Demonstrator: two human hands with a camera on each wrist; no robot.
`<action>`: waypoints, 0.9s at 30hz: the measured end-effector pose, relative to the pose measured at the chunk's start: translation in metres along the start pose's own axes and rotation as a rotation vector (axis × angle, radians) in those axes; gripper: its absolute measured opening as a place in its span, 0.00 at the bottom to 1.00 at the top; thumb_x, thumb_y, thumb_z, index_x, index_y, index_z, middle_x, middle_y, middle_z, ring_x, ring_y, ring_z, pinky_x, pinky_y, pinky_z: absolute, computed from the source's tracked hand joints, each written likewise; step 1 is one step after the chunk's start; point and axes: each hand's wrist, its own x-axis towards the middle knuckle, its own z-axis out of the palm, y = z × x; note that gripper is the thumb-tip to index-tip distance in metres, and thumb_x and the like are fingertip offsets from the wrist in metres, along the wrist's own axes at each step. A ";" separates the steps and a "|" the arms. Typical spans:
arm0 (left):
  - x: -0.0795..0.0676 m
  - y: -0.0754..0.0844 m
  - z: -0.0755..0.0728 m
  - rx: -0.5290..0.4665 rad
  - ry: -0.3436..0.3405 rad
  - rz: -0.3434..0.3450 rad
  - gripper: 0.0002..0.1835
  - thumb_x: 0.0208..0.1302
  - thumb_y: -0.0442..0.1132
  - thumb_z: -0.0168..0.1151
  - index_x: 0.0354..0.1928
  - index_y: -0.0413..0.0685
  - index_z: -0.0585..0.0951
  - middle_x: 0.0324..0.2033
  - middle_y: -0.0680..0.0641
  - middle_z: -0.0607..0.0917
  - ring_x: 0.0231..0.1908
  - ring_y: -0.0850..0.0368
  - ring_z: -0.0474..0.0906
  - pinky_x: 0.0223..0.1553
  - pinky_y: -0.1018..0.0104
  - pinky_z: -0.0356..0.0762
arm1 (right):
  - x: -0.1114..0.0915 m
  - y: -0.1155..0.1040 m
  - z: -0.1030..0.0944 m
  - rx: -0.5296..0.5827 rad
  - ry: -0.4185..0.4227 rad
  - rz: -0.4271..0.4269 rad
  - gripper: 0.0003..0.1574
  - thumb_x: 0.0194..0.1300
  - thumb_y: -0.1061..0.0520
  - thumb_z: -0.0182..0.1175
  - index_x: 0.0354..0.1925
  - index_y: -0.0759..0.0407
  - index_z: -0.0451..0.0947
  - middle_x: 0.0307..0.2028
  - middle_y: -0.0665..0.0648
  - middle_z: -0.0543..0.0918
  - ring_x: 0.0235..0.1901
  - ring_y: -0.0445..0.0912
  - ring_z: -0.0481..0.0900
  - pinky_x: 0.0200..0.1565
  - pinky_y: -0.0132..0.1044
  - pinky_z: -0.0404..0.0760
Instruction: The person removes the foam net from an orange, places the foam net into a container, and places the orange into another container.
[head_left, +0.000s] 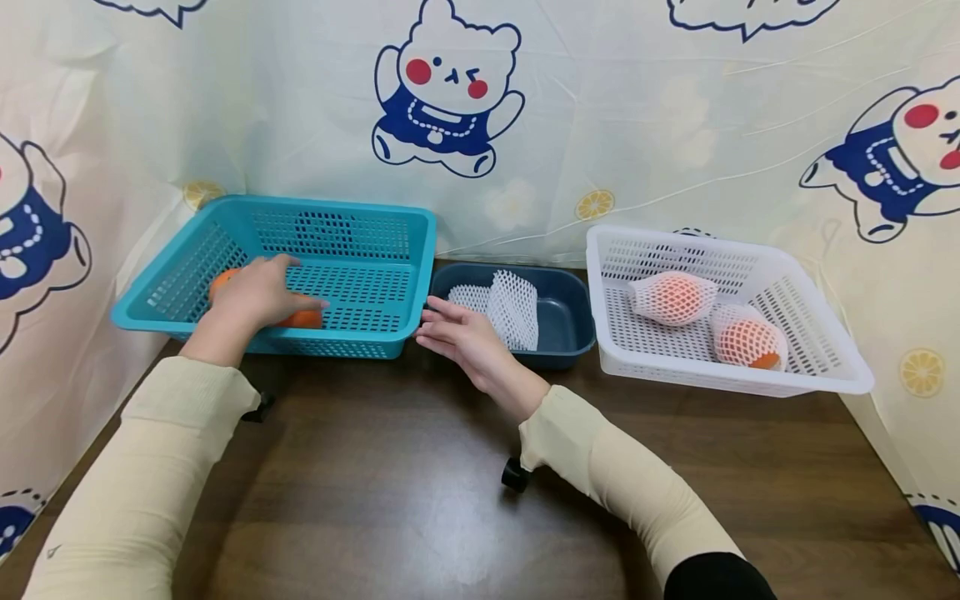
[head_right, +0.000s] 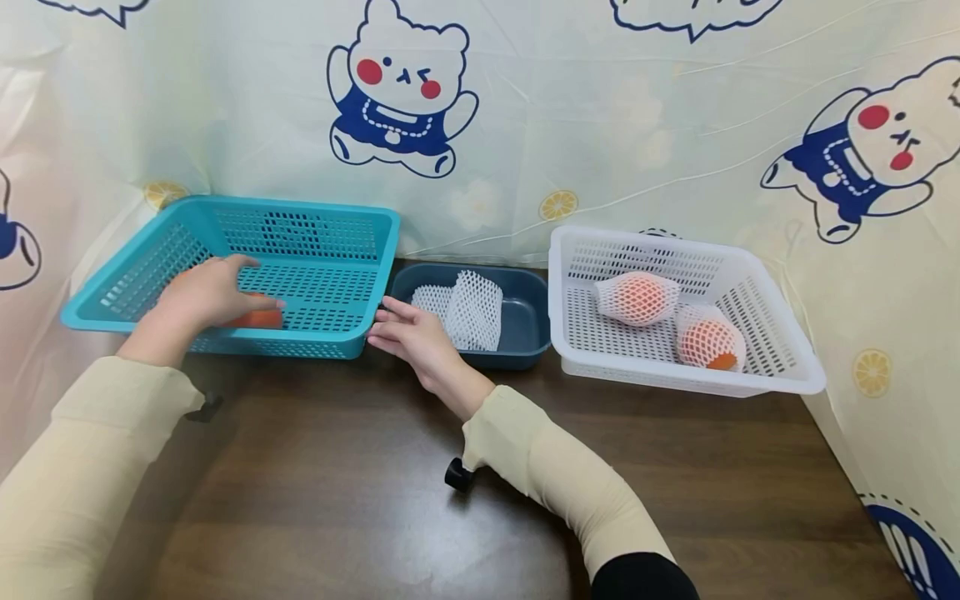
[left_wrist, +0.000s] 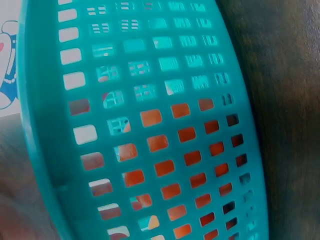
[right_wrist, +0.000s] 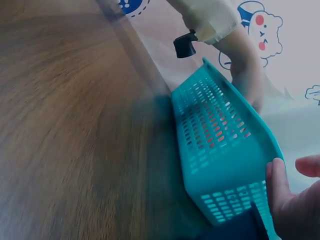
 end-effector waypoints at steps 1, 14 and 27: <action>0.000 0.001 0.000 -0.001 0.007 0.001 0.51 0.67 0.59 0.66 0.76 0.29 0.56 0.71 0.20 0.56 0.67 0.21 0.54 0.55 0.26 0.66 | -0.001 -0.001 -0.002 -0.016 -0.016 -0.002 0.33 0.75 0.71 0.52 0.75 0.65 0.63 0.66 0.66 0.76 0.49 0.50 0.84 0.61 0.45 0.76; -0.006 0.025 -0.001 -0.140 0.120 0.053 0.46 0.76 0.66 0.46 0.79 0.37 0.55 0.71 0.24 0.62 0.65 0.23 0.62 0.54 0.29 0.69 | -0.024 -0.018 -0.024 -0.514 -0.202 -0.148 0.30 0.78 0.62 0.55 0.74 0.63 0.67 0.71 0.61 0.72 0.67 0.52 0.73 0.63 0.42 0.75; -0.021 0.061 0.005 -0.472 0.266 0.157 0.31 0.80 0.52 0.52 0.76 0.46 0.67 0.66 0.34 0.75 0.61 0.34 0.73 0.54 0.38 0.75 | -0.045 -0.036 -0.071 -0.708 -0.175 -0.395 0.23 0.77 0.61 0.55 0.65 0.68 0.75 0.63 0.64 0.79 0.62 0.54 0.77 0.62 0.44 0.76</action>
